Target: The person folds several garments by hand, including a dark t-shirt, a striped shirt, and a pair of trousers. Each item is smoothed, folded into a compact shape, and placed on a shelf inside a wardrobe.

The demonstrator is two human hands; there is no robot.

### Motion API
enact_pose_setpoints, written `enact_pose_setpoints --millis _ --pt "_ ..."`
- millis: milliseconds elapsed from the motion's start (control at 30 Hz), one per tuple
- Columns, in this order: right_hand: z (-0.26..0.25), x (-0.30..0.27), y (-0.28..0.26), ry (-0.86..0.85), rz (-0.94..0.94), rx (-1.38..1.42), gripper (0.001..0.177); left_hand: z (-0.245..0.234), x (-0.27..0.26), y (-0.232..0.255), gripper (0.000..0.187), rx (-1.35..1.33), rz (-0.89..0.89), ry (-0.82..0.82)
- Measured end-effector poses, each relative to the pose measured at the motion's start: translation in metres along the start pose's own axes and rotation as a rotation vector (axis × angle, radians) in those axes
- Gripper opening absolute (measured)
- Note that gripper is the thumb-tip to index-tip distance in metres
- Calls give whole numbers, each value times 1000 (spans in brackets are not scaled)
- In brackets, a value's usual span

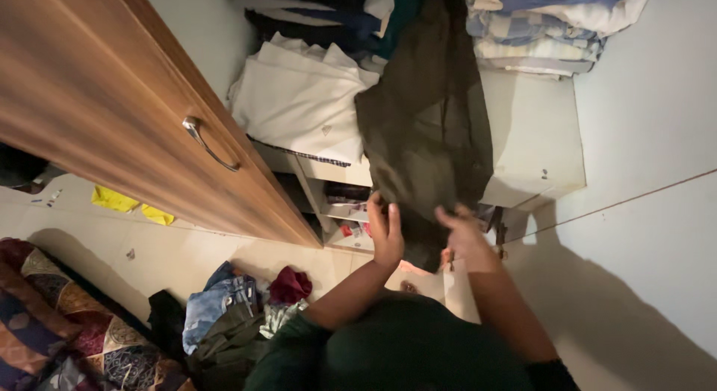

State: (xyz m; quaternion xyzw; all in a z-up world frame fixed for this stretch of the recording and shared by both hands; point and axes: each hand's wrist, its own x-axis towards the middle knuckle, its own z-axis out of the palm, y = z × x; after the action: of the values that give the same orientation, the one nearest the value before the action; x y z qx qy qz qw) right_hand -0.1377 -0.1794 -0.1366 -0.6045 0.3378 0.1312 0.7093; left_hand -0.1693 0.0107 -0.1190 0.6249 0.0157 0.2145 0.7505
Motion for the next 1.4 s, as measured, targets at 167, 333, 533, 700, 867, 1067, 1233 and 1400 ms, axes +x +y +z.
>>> enact_pose_setpoints --millis 167,333,533,700,867,1067,1233,1400 --pt "-21 -52 -50 -491 -223 284 51 -25 18 -52 25 -27 -153 71" --pt "-36 -57 -67 -406 -675 54 42 -39 43 -75 55 225 -51 90" --pt "-31 17 -17 3 -742 -392 40 -47 59 -91 58 289 39 -350" --pt "-20 44 47 -57 -920 -407 39 -37 55 -85 78 134 25 -212" --pt "-22 52 62 61 -960 -379 49 -34 59 -72 67 -280 -519 -371" --pt "-30 52 67 242 -799 -108 90 -35 59 -61 62 -47 -228 -541" --pt "-43 59 55 431 -1336 -481 106 -32 45 -68 61 87 -536 -688" --pt "-42 48 67 150 -782 -86 88 -28 33 -101 67 171 -163 -733"
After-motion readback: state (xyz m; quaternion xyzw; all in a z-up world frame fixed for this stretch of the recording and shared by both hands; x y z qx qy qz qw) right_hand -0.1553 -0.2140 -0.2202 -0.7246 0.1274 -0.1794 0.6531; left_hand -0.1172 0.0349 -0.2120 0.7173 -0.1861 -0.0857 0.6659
